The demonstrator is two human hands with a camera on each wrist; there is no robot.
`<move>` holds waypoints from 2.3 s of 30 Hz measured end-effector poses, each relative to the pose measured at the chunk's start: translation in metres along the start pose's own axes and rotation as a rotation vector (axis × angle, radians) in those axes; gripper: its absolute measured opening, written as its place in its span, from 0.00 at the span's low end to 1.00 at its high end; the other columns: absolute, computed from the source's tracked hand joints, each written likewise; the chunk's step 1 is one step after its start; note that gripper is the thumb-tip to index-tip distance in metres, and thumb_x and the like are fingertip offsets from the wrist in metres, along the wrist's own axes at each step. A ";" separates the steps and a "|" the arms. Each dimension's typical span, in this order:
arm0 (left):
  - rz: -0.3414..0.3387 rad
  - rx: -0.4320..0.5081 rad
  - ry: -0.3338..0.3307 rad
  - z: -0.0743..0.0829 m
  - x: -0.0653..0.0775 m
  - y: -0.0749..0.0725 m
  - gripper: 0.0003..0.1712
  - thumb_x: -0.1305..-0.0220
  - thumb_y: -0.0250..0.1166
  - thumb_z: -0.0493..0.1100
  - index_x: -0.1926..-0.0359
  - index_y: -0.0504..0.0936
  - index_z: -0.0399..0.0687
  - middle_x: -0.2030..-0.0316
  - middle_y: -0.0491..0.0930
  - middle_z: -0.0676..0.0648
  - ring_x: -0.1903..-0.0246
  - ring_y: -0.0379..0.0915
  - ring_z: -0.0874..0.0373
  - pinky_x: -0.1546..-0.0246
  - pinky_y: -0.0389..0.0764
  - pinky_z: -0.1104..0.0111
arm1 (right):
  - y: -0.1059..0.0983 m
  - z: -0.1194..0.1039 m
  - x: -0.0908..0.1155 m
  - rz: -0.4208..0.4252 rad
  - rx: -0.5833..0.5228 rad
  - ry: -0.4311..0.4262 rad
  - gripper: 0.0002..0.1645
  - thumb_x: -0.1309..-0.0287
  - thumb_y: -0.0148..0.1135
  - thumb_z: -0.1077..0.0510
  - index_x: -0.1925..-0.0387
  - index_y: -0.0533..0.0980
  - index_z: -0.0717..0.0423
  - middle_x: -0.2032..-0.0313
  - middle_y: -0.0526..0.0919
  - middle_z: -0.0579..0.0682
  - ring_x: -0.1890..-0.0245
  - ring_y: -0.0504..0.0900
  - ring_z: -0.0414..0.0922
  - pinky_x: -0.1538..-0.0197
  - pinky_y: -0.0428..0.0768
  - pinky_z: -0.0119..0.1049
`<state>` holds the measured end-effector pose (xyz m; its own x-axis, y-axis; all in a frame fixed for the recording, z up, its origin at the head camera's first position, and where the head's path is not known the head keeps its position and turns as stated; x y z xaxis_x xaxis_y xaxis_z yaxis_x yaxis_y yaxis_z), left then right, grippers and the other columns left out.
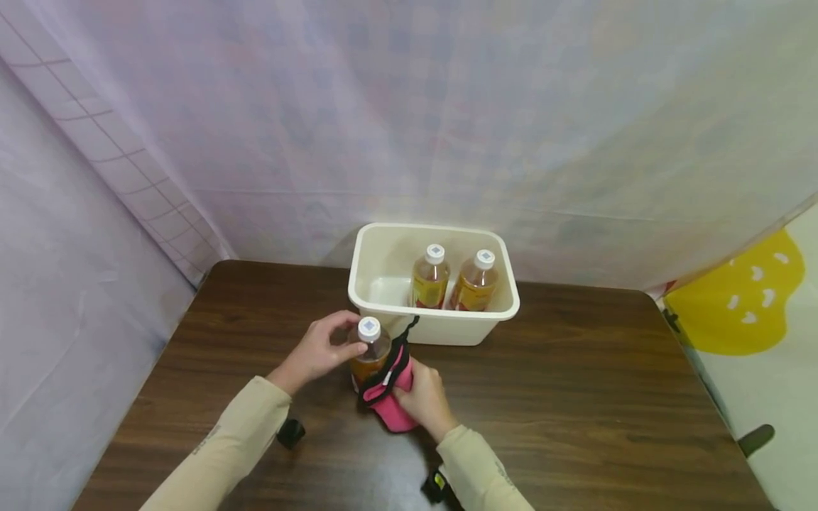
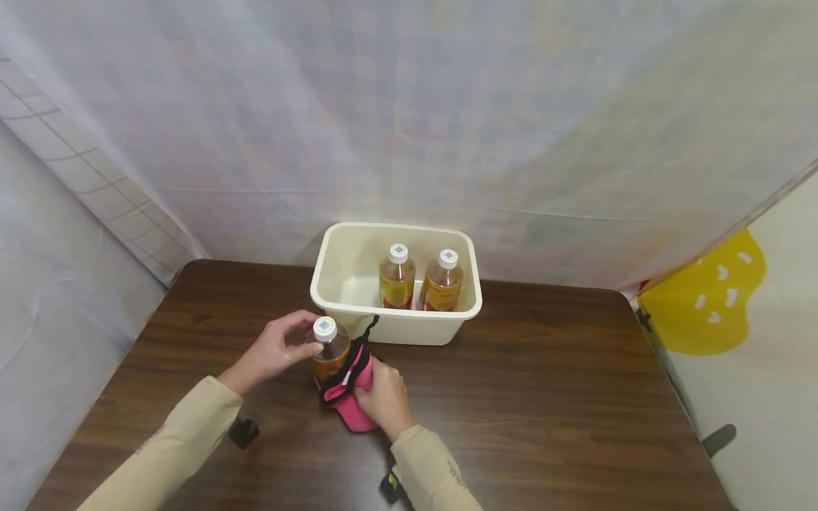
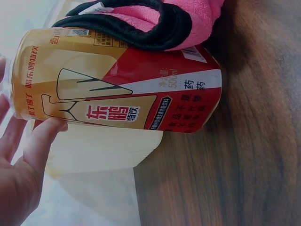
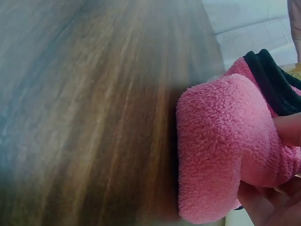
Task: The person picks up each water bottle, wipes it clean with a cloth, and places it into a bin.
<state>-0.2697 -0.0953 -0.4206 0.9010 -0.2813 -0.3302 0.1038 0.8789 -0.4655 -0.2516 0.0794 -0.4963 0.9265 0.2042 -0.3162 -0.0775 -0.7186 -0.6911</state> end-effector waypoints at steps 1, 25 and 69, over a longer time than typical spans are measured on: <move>-0.001 0.003 -0.001 0.000 0.000 0.000 0.17 0.54 0.70 0.34 0.60 0.77 0.37 0.62 0.80 0.42 0.59 0.74 0.51 0.52 0.73 0.55 | 0.000 -0.001 0.000 0.004 -0.004 -0.003 0.13 0.71 0.68 0.64 0.76 0.74 0.54 0.81 0.78 0.48 0.79 0.75 0.44 0.77 0.74 0.36; 0.022 0.004 0.080 -0.001 0.000 0.000 0.15 0.54 0.67 0.28 0.61 0.78 0.35 0.66 0.80 0.42 0.65 0.74 0.47 0.58 0.76 0.58 | -0.058 -0.072 -0.020 0.154 -0.022 -0.180 0.15 0.69 0.73 0.61 0.73 0.77 0.58 0.78 0.76 0.48 0.77 0.76 0.44 0.74 0.74 0.35; -0.001 0.006 -0.020 0.031 0.002 -0.005 0.16 0.52 0.66 0.29 0.61 0.75 0.30 0.63 0.79 0.37 0.60 0.73 0.49 0.54 0.73 0.53 | -0.005 -0.010 0.004 0.079 -0.053 -0.046 0.17 0.71 0.70 0.66 0.72 0.74 0.56 0.77 0.80 0.50 0.76 0.78 0.44 0.72 0.77 0.36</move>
<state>-0.2548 -0.0883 -0.3934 0.9090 -0.2744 -0.3136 0.1070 0.8810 -0.4609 -0.2439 0.0770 -0.4873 0.9000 0.1751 -0.3991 -0.1290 -0.7676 -0.6278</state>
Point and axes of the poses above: each hand's wrist, its own x-axis away from the middle knuckle, its own y-axis out of the palm, z = x × y, the point moved 6 cm from there along -x, towards the middle knuckle
